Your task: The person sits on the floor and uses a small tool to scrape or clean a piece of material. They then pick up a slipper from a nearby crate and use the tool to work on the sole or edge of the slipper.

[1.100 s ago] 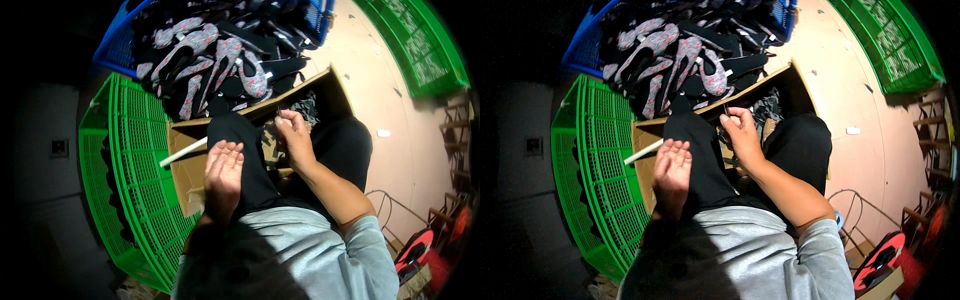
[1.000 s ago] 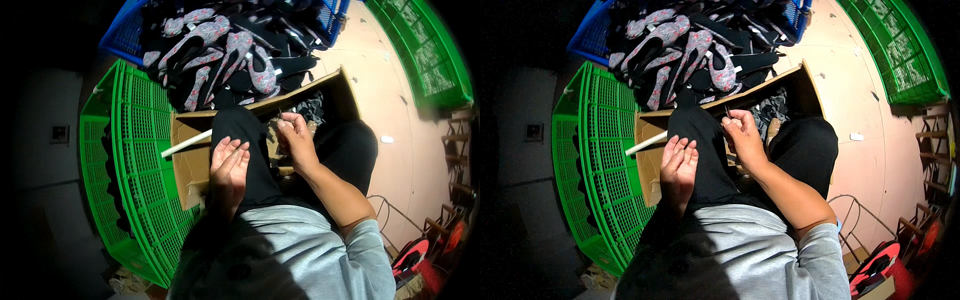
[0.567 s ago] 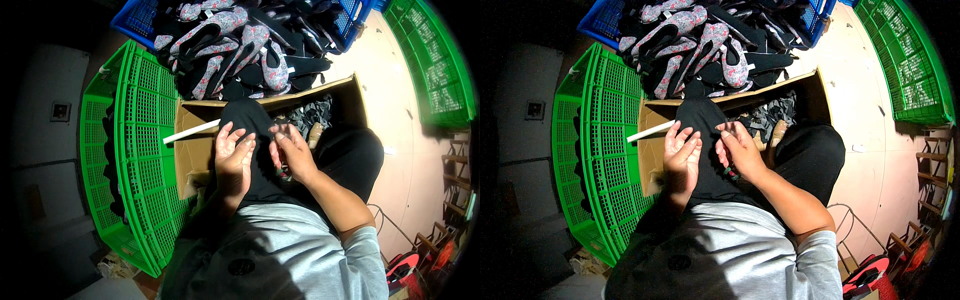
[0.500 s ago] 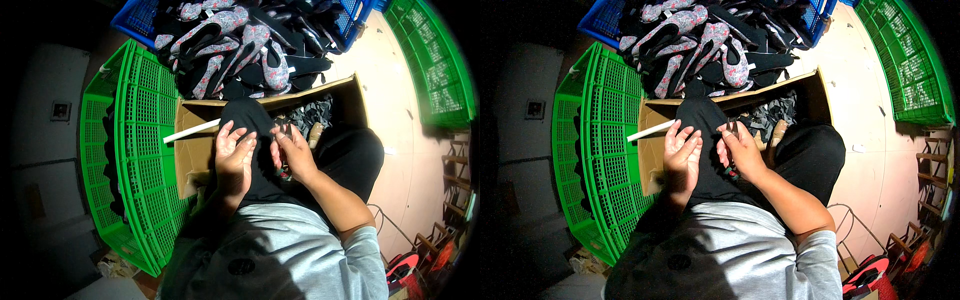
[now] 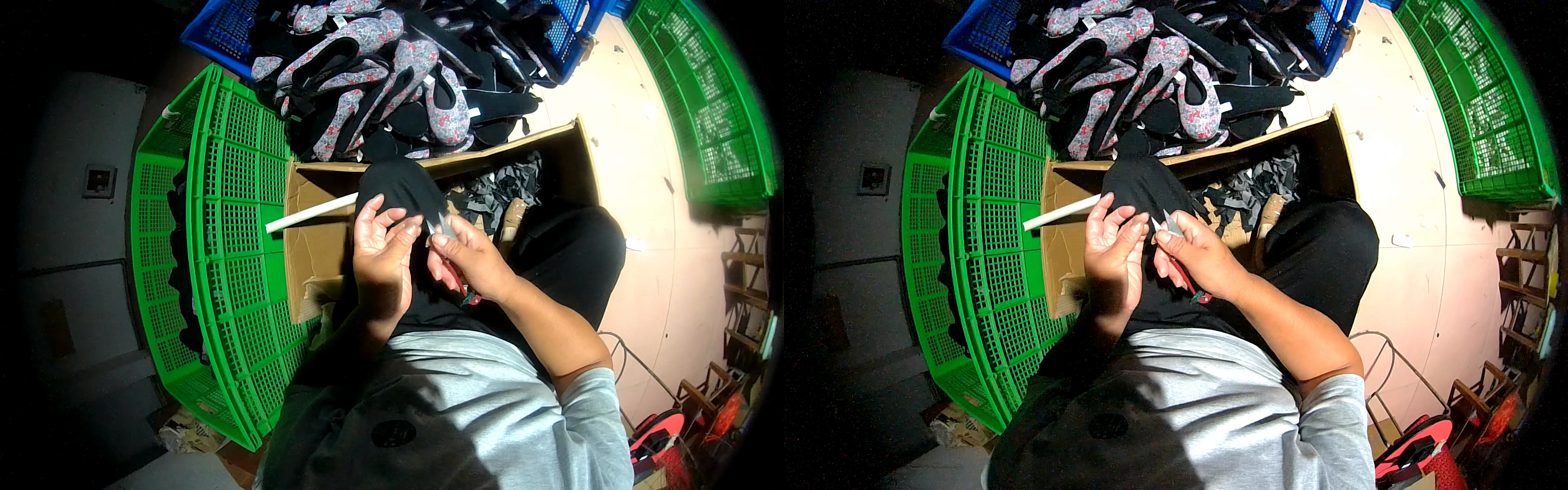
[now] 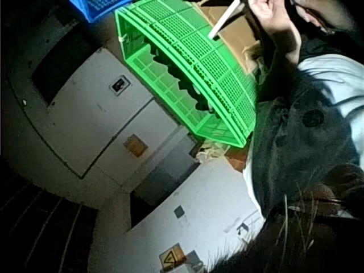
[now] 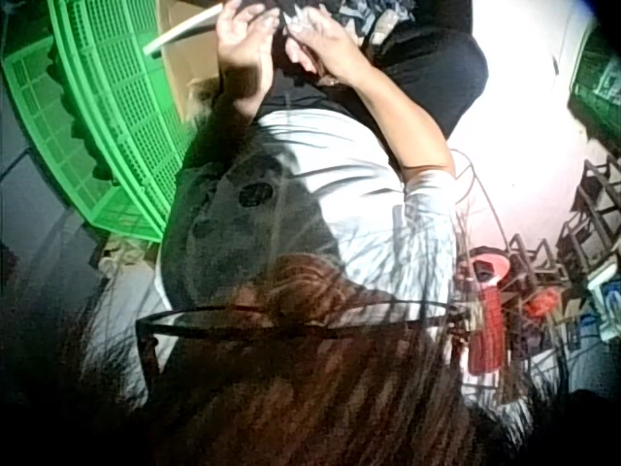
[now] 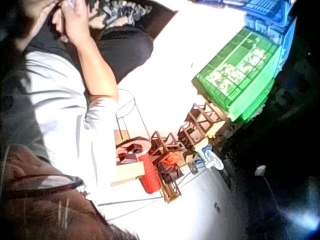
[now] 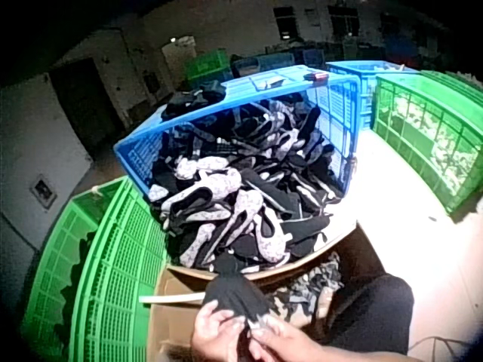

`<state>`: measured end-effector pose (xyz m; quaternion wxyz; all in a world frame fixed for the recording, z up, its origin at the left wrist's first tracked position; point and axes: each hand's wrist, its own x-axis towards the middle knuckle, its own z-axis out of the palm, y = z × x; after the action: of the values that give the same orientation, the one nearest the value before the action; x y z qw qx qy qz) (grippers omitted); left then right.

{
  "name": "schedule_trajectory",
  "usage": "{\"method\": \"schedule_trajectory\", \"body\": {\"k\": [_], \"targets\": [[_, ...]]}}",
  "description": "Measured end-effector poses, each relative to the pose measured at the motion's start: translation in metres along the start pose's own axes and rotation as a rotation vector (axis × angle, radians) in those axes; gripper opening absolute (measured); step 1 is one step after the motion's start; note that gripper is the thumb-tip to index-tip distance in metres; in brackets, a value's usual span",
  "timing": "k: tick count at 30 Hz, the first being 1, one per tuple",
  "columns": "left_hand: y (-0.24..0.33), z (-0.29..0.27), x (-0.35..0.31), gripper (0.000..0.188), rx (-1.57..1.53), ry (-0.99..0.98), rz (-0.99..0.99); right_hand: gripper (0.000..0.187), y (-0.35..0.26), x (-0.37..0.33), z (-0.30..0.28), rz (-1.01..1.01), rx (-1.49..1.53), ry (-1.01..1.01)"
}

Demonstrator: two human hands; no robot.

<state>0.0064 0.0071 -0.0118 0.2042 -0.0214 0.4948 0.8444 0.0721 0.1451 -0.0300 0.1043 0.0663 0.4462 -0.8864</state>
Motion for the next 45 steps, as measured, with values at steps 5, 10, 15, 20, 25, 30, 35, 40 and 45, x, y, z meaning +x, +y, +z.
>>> {"method": "schedule_trajectory", "body": {"k": [5, 10, 15, 20, 25, 30, 35, 40, 45], "targets": [[-0.001, 0.0, -0.002, 0.055, 0.022, -0.03, 0.029, 0.02, -0.003, -0.001, 0.002, 0.019, -0.012, 0.011], [-0.003, -0.002, -0.002, 0.055, 0.073, -0.049, 0.059, 0.019, -0.002, -0.001, 0.002, 0.021, -0.003, 0.012], [-0.002, -0.001, -0.003, 0.056, 0.13, -0.051, 0.098, 0.019, -0.003, -0.001, 0.002, 0.026, -0.001, 0.007], [-0.001, 0.002, -0.004, 0.056, 0.215, -0.059, 0.176, 0.019, -0.004, -0.002, 0.001, 0.033, 0.008, 0.016], [0.001, 0.002, -0.006, 0.055, 0.275, -0.06, 0.232, 0.02, -0.004, -0.002, -0.001, 0.016, 0.041, 0.01], [0.001, 0.001, -0.005, 0.055, 0.345, -0.087, 0.268, 0.02, -0.007, -0.003, -0.001, 0.014, 0.041, 0.011], [0.003, -0.002, -0.004, 0.055, 0.456, -0.144, 0.319, 0.019, -0.01, -0.005, -0.002, 0.015, -0.015, 0.016], [0.011, -0.002, -0.003, 0.051, 0.591, -0.187, 0.351, 0.02, -0.01, -0.004, -0.006, -0.007, -0.056, -0.007], [0.022, -0.004, 0.001, 0.051, 0.772, -0.291, 0.382, 0.02, -0.009, -0.004, -0.008, -0.014, -0.119, -0.006]]}}
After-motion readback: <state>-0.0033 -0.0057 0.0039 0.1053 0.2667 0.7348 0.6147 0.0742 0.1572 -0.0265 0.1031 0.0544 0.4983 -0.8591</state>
